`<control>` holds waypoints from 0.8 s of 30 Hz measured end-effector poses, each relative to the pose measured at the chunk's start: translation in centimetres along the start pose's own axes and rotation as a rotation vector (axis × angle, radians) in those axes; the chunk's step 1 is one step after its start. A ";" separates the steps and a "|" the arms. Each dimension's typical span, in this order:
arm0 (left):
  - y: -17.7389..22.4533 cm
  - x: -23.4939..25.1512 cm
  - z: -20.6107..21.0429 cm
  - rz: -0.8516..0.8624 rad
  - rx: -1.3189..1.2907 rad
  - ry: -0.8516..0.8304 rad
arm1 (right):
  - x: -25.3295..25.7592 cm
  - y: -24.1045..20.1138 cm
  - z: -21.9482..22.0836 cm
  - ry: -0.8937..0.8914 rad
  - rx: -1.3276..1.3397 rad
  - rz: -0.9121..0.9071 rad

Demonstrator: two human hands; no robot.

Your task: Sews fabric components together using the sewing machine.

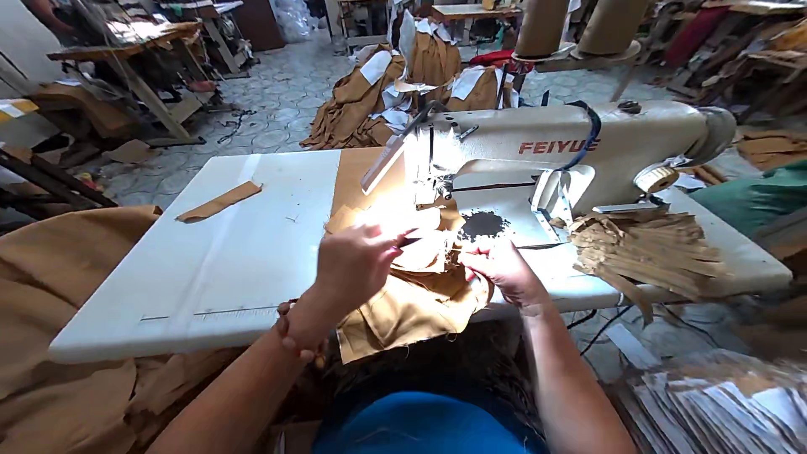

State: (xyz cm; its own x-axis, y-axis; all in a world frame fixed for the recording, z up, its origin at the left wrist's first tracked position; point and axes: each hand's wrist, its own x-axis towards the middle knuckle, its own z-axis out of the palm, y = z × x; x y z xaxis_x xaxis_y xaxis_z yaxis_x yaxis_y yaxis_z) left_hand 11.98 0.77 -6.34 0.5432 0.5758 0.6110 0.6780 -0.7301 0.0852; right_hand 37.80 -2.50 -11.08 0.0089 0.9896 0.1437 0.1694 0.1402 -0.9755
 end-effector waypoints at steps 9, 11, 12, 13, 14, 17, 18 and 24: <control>3.4 1.8 3.5 0.175 0.039 -0.029 | -1.5 -1.3 0.9 0.030 0.017 -0.022; 3.1 1.7 3.2 0.114 -0.051 0.067 | -2.1 -1.6 0.9 0.126 0.039 -0.047; 3.1 1.5 3.0 0.083 -0.127 0.127 | -2.5 -1.8 1.0 0.187 0.068 -0.071; 3.5 1.0 2.7 0.040 -0.218 0.168 | -2.9 -2.0 1.2 0.241 0.122 -0.104; 4.1 0.4 2.4 -0.004 -0.330 0.185 | -3.3 -2.2 1.4 0.279 0.186 -0.148; 6.9 -1.9 2.4 -0.072 -0.599 0.098 | -4.2 -3.8 2.3 0.315 0.386 -0.224; 7.8 -2.4 2.4 -0.072 -0.645 0.047 | -4.4 -4.3 2.5 0.317 0.423 -0.234; 9.0 -0.7 -1.8 0.080 -0.916 -0.058 | -4.2 -1.3 4.4 -0.282 0.735 -0.239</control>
State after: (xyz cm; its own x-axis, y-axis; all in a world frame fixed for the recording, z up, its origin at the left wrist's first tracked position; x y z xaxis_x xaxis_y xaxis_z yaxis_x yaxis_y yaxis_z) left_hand 16.86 -6.86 -4.57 0.6126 0.5102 0.6037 -0.0066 -0.7604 0.6494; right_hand 33.18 -6.65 -11.18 -0.2101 0.8878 0.4095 -0.5538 0.2371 -0.7982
